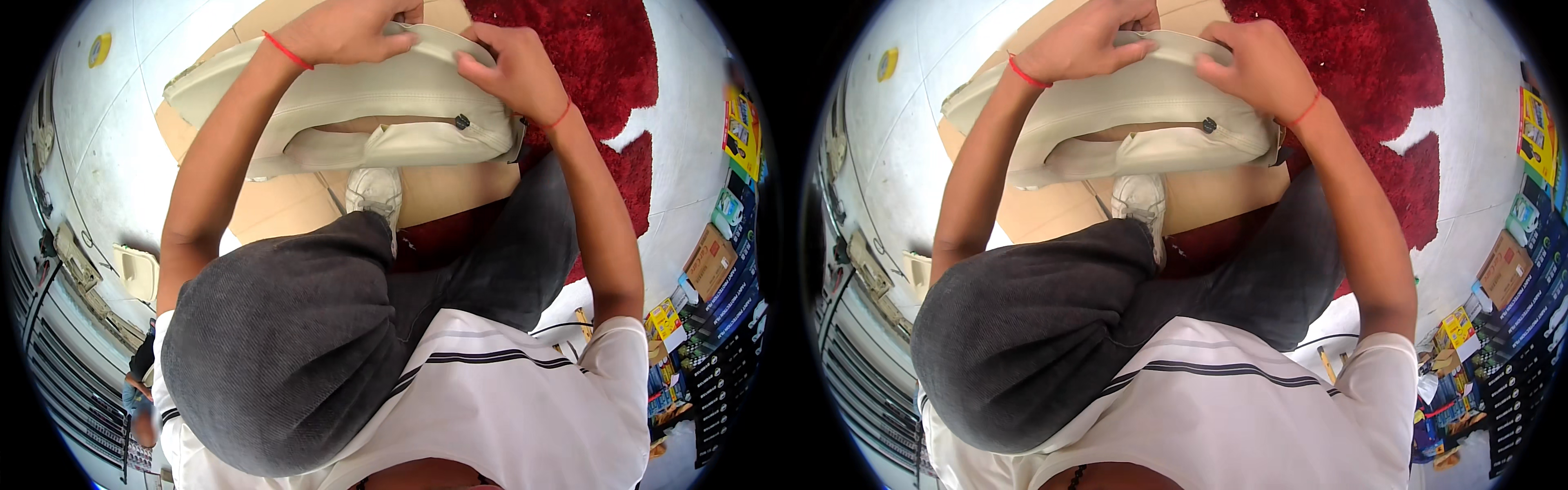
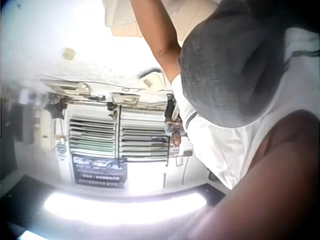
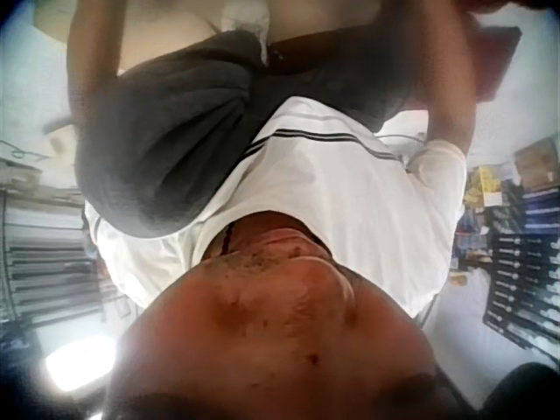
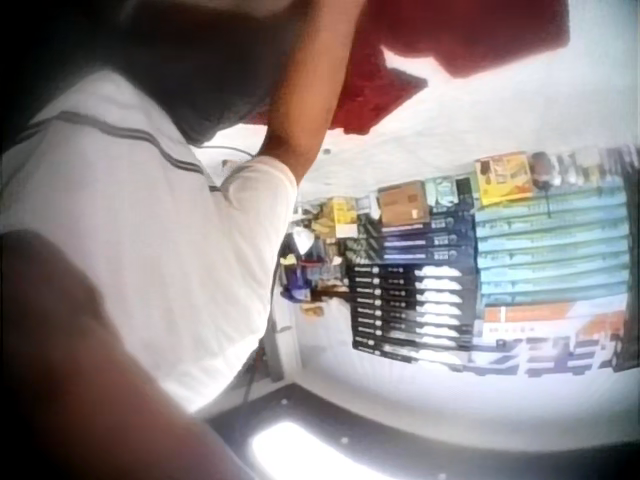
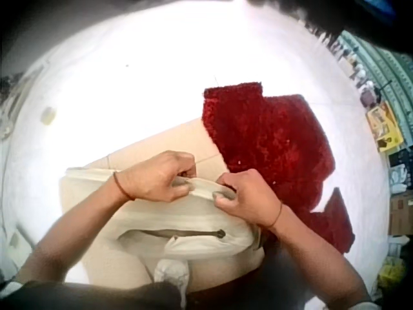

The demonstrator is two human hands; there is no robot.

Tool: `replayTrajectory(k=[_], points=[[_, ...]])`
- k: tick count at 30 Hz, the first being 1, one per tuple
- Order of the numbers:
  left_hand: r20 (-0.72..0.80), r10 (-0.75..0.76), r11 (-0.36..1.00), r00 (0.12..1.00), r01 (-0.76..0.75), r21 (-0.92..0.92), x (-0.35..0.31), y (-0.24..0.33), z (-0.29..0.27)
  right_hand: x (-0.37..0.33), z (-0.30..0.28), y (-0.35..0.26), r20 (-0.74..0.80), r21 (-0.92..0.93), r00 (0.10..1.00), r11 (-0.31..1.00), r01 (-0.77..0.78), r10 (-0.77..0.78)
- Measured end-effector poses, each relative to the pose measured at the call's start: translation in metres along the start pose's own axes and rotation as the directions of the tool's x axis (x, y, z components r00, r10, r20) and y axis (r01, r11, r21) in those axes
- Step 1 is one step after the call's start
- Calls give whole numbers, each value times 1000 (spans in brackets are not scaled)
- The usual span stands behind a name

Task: The person is assembling a beige car seat cover. They are seen fitting the cover over the seat frame, aligning edges, and securing it in place by hand. The person repeatedly adjusts and smooths the cover to ensure a proper fit.

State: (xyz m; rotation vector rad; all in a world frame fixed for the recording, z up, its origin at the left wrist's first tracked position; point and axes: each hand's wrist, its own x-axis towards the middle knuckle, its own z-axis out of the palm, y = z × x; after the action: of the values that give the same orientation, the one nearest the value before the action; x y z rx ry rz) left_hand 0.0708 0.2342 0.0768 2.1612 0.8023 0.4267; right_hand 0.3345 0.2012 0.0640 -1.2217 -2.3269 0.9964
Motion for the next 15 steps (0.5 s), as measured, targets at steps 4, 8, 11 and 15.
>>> replayTrajectory(k=[4, 8, 11, 15], points=[[82, 8, 996, 997, -15, 92, 11, 0, -6, 43, -4, -14, 55, -79, 993, 991, 111, -107], [222, 47, 979, 974, -89, 182, 13, -15, -21, 57, -15, -25, 194, -63, 976, 991, 115, -101], [320, 13, 981, 947, -75, 181, 24, -14, -23, 61, -16, -20, 251, -1, 965, 997, 73, -71], [286, -73, 954, 955, -17, 298, 34, -9, -11, 68, -12, -13, 262, -126, 964, 992, -7, 40]])
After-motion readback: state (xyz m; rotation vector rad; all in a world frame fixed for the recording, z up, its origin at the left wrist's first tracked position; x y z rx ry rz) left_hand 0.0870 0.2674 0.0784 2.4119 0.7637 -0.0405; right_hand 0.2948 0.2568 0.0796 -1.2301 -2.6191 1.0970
